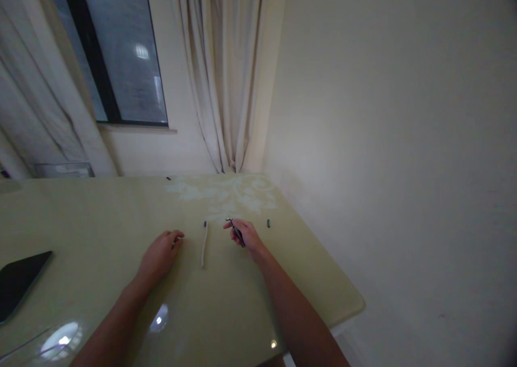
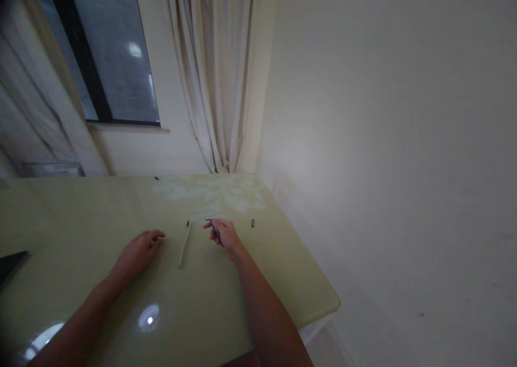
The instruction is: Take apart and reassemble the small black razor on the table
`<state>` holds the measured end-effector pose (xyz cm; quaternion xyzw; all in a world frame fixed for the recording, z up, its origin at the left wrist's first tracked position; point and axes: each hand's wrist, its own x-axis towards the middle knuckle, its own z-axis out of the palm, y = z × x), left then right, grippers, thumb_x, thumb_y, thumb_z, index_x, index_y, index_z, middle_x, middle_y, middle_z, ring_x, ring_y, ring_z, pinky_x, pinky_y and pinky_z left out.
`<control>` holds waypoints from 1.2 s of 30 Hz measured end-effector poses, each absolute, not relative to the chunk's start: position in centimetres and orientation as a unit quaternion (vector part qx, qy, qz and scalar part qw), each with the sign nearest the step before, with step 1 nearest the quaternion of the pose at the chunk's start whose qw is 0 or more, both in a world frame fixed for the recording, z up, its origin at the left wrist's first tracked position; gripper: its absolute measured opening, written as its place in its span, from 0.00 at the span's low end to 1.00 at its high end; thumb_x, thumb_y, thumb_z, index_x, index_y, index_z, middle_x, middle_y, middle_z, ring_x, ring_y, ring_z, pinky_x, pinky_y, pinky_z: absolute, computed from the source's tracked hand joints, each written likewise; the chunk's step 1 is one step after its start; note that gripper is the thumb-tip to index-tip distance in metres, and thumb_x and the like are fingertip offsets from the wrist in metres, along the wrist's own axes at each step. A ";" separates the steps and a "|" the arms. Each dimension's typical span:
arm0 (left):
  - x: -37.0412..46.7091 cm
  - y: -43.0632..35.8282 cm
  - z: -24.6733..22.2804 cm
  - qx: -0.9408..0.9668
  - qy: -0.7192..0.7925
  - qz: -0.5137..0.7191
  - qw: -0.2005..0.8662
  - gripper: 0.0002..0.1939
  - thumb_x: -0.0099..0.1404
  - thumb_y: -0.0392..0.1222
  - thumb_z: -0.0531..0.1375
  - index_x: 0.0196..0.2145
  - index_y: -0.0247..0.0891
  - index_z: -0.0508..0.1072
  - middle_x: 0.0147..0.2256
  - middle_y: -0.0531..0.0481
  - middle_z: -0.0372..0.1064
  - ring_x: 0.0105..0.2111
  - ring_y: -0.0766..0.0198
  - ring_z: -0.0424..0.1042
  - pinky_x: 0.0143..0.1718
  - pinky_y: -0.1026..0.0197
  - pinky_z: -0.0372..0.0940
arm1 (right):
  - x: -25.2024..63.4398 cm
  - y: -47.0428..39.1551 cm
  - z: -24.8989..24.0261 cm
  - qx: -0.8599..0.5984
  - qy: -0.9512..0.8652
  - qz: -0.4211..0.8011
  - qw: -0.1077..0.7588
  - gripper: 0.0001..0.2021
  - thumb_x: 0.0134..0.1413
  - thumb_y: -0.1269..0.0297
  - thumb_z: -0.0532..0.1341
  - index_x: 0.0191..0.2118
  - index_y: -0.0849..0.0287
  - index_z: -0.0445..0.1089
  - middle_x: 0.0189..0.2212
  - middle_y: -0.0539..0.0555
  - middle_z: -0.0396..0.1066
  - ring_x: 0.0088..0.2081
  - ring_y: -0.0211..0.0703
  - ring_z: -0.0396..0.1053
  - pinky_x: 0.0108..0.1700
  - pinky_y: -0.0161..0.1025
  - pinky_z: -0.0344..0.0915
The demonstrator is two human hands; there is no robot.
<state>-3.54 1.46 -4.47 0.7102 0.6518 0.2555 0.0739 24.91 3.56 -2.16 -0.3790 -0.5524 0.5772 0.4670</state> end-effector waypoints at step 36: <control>3.8 -2.0 0.7 0.697 0.394 0.473 0.367 0.20 0.60 0.46 0.70 0.50 0.44 0.80 0.31 0.55 0.66 0.31 0.66 0.67 0.34 0.63 0.65 | 22.6 0.7 -0.7 -0.273 -0.471 0.697 0.467 0.13 0.44 0.59 0.73 0.33 0.61 0.75 0.16 0.41 0.58 0.17 0.29 0.48 0.21 0.34 0.40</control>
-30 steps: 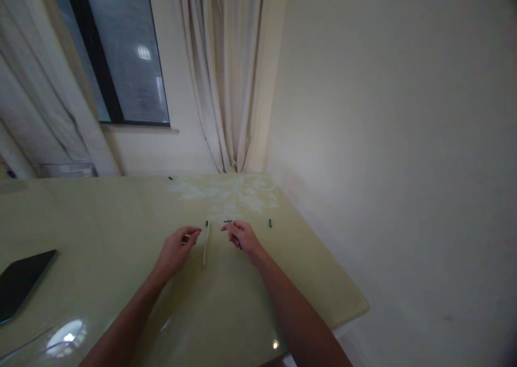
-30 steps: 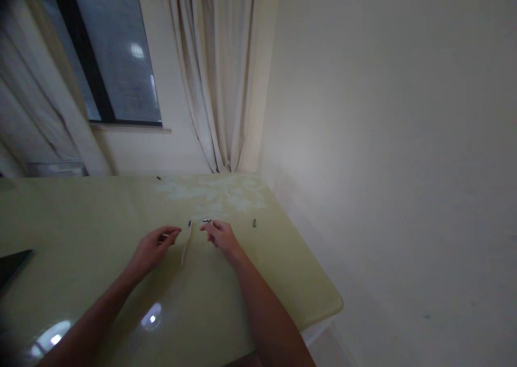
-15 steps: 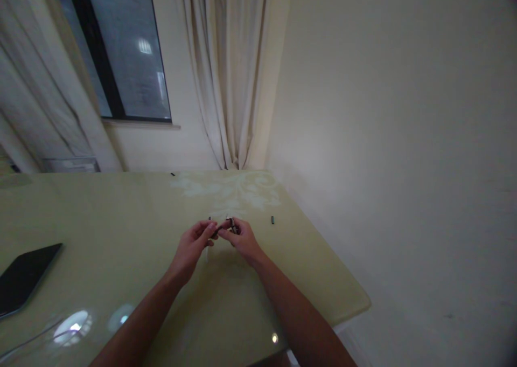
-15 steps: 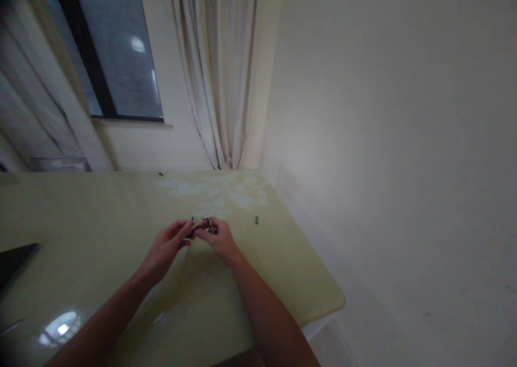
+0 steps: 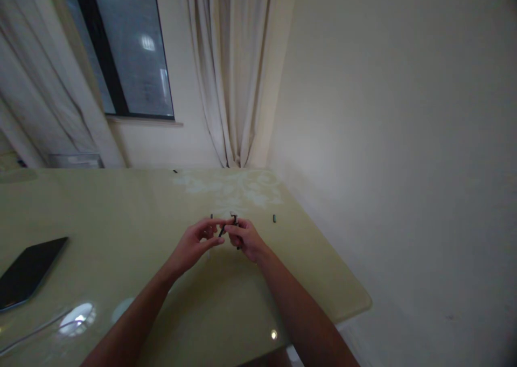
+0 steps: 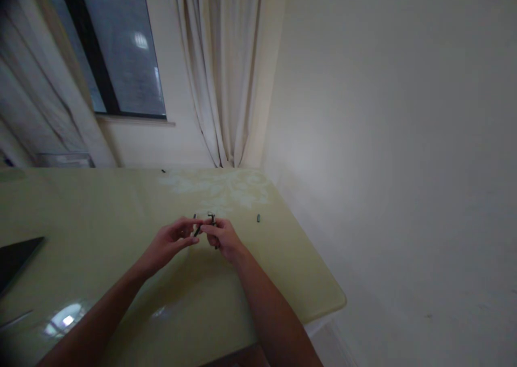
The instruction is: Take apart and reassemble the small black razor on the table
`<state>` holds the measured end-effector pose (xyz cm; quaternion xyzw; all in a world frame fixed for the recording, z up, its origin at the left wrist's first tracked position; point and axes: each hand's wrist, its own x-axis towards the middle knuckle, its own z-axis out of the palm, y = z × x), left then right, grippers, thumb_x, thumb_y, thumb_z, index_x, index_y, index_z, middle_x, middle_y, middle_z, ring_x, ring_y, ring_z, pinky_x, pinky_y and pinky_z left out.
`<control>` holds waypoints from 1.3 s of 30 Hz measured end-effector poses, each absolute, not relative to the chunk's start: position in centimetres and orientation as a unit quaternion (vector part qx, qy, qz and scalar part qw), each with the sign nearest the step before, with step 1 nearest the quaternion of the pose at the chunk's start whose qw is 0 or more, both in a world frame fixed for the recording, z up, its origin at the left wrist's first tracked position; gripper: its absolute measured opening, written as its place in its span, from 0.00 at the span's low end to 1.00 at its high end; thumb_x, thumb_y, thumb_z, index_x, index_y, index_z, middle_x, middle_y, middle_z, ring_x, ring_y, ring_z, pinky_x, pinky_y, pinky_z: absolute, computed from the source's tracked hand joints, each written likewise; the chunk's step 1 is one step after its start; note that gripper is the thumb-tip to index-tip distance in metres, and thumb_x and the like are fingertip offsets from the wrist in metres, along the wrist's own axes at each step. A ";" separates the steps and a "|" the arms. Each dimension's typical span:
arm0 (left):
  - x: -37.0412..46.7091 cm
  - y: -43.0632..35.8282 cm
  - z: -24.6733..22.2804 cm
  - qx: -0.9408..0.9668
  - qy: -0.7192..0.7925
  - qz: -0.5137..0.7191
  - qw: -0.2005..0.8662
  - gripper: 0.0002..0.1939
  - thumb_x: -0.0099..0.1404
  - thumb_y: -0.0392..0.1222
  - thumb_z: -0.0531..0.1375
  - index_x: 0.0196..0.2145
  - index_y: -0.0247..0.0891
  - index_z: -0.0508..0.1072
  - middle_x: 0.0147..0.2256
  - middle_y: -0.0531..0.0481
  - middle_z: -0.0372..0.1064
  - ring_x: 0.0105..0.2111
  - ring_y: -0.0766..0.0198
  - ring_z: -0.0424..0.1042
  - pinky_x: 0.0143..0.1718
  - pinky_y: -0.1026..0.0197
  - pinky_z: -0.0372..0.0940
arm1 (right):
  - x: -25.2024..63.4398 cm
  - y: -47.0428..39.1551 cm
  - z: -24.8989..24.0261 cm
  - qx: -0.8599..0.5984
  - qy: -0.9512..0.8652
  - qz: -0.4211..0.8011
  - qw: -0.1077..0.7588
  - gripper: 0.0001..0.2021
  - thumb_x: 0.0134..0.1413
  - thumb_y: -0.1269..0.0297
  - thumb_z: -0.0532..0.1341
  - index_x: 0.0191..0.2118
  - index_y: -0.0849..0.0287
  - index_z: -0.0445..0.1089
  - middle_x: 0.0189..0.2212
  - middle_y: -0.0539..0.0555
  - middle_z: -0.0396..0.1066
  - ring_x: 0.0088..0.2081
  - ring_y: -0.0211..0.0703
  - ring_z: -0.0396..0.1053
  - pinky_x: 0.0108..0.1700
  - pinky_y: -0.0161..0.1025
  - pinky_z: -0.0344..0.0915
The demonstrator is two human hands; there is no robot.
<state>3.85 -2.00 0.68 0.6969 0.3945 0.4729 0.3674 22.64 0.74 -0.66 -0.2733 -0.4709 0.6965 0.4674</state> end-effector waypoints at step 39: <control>5.5 -3.7 1.4 0.757 0.394 0.510 0.109 0.16 0.64 0.44 0.69 0.48 0.44 0.75 0.37 0.51 0.65 0.31 0.65 0.65 0.35 0.62 0.66 | 22.8 0.0 -0.2 -0.259 -0.463 0.711 0.462 0.16 0.38 0.61 0.75 0.33 0.59 0.72 0.28 0.53 0.77 0.19 0.29 0.54 0.22 0.32 0.41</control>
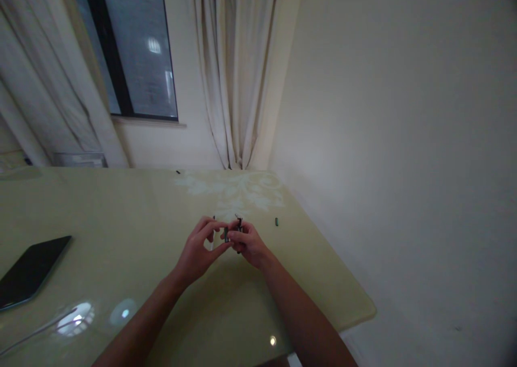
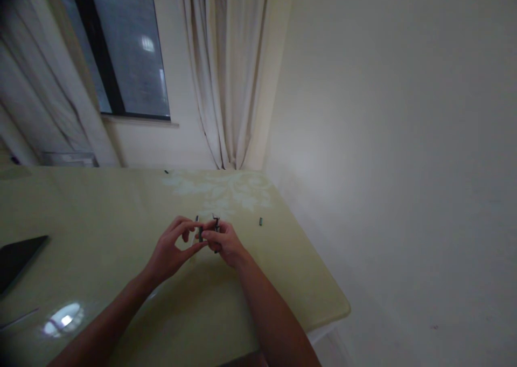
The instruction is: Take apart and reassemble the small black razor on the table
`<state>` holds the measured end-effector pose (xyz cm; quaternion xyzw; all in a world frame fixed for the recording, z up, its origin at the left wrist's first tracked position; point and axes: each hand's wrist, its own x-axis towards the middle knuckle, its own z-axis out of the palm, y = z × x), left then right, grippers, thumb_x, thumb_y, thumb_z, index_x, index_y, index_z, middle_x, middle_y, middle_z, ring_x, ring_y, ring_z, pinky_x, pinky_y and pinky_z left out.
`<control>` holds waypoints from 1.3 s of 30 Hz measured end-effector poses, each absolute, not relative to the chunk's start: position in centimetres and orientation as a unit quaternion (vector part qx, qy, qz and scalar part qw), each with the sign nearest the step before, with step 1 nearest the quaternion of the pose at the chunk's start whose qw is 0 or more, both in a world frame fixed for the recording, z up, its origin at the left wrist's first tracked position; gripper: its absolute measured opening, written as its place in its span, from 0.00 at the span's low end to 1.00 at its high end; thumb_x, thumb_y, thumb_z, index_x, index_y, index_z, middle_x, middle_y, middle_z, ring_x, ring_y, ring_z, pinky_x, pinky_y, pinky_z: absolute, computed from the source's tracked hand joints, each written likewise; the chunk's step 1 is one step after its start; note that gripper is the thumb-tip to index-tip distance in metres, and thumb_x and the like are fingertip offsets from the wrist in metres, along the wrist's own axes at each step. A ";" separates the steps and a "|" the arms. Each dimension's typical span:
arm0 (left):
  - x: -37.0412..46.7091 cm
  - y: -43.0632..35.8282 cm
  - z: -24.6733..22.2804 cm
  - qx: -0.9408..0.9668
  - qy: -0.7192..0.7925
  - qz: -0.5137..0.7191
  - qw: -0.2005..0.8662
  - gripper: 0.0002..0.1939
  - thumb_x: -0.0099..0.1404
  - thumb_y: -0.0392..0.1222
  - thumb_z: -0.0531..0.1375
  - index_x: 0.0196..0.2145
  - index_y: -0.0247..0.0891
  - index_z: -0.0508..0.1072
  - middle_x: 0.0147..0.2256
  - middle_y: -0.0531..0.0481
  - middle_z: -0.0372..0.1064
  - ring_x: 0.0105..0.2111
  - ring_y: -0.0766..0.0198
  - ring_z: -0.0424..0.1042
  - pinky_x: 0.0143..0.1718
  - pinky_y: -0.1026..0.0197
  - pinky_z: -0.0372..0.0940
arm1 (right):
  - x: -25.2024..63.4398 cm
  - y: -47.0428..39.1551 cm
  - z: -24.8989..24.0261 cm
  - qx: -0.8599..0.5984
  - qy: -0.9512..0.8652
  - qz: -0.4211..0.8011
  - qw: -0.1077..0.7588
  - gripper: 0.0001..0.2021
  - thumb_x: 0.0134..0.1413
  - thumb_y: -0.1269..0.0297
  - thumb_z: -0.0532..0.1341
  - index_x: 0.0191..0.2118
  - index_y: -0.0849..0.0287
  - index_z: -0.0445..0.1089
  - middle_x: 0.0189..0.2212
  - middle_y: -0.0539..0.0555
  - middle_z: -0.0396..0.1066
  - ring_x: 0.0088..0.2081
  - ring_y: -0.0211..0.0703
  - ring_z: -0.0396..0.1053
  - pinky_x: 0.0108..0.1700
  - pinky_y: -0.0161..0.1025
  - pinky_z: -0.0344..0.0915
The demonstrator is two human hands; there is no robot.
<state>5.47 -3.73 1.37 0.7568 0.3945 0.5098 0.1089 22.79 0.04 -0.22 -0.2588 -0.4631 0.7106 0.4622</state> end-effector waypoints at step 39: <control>4.5 -2.7 -0.9 0.785 0.448 0.411 0.116 0.21 0.68 0.48 0.62 0.59 0.53 0.72 0.46 0.50 0.68 0.29 0.67 0.68 0.34 0.62 0.67 | 22.7 0.7 -1.0 -0.317 -0.586 0.553 0.500 0.14 0.45 0.62 0.70 0.39 0.58 0.72 0.26 0.45 0.67 0.24 0.33 0.60 0.27 0.32 0.57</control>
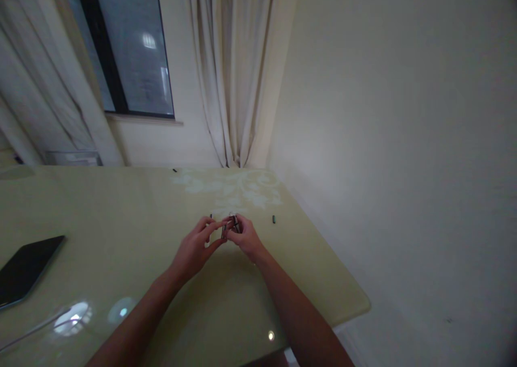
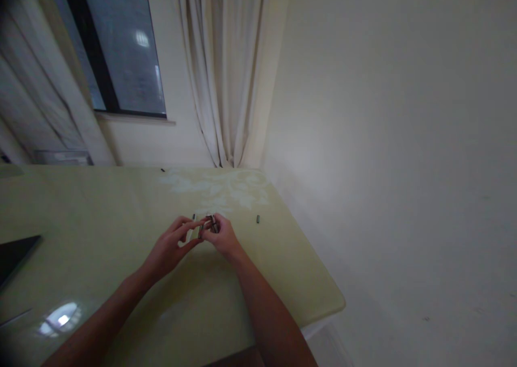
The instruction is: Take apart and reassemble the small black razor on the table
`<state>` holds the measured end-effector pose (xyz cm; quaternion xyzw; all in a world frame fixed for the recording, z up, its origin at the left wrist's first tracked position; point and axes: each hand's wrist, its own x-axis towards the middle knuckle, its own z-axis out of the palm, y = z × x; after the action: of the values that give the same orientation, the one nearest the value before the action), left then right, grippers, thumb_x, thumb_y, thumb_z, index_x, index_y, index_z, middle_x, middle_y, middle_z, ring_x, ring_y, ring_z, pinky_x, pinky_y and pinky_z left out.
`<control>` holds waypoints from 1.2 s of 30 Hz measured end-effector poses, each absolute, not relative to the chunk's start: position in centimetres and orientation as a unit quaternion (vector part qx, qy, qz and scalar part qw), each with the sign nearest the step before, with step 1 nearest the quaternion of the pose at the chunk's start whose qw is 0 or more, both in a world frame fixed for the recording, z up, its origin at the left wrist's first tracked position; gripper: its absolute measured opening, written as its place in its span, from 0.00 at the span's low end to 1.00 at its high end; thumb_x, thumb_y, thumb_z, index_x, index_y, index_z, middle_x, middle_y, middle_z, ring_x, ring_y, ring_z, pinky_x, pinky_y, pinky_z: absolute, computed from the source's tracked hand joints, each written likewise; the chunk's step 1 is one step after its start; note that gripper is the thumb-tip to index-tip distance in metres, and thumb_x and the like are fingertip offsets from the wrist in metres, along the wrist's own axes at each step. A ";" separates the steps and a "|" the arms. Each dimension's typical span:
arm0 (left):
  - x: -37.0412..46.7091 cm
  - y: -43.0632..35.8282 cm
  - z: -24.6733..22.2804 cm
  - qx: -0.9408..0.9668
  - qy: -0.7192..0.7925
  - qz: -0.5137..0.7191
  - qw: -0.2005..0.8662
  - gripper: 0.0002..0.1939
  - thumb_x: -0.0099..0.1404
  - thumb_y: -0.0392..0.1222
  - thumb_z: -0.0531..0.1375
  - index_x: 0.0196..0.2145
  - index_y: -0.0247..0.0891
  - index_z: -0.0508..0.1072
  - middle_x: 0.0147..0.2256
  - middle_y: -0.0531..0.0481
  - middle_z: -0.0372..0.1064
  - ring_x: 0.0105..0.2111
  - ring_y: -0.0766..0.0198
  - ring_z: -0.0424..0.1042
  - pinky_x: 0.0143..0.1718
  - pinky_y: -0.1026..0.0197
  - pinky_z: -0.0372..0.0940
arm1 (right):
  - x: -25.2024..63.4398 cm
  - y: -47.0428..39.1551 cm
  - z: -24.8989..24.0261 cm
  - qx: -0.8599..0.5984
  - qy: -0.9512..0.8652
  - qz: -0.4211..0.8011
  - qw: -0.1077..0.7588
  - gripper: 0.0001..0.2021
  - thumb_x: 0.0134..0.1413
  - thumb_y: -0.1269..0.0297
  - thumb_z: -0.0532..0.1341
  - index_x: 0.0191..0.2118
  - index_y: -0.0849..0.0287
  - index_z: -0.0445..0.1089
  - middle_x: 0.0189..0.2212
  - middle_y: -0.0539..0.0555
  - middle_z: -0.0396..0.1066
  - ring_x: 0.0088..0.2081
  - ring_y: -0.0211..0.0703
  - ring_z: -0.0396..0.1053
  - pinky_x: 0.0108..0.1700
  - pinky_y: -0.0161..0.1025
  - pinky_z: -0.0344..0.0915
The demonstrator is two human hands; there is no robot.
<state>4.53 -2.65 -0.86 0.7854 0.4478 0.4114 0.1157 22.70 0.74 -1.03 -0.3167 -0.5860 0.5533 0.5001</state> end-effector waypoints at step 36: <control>5.0 -2.4 -0.9 0.457 0.338 0.574 0.589 0.27 0.54 0.50 0.74 0.51 0.45 0.80 0.45 0.47 0.78 0.42 0.60 0.74 0.42 0.62 0.65 | 22.8 -0.5 -0.1 -0.222 -0.637 0.572 0.467 0.24 0.65 0.43 0.59 0.28 0.60 0.67 0.21 0.46 0.55 0.22 0.33 0.49 0.25 0.36 0.44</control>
<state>4.96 -2.35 -0.94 0.4569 0.3385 0.5743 0.5889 22.80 -0.55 -0.15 -0.2216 -0.6370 0.5717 0.4672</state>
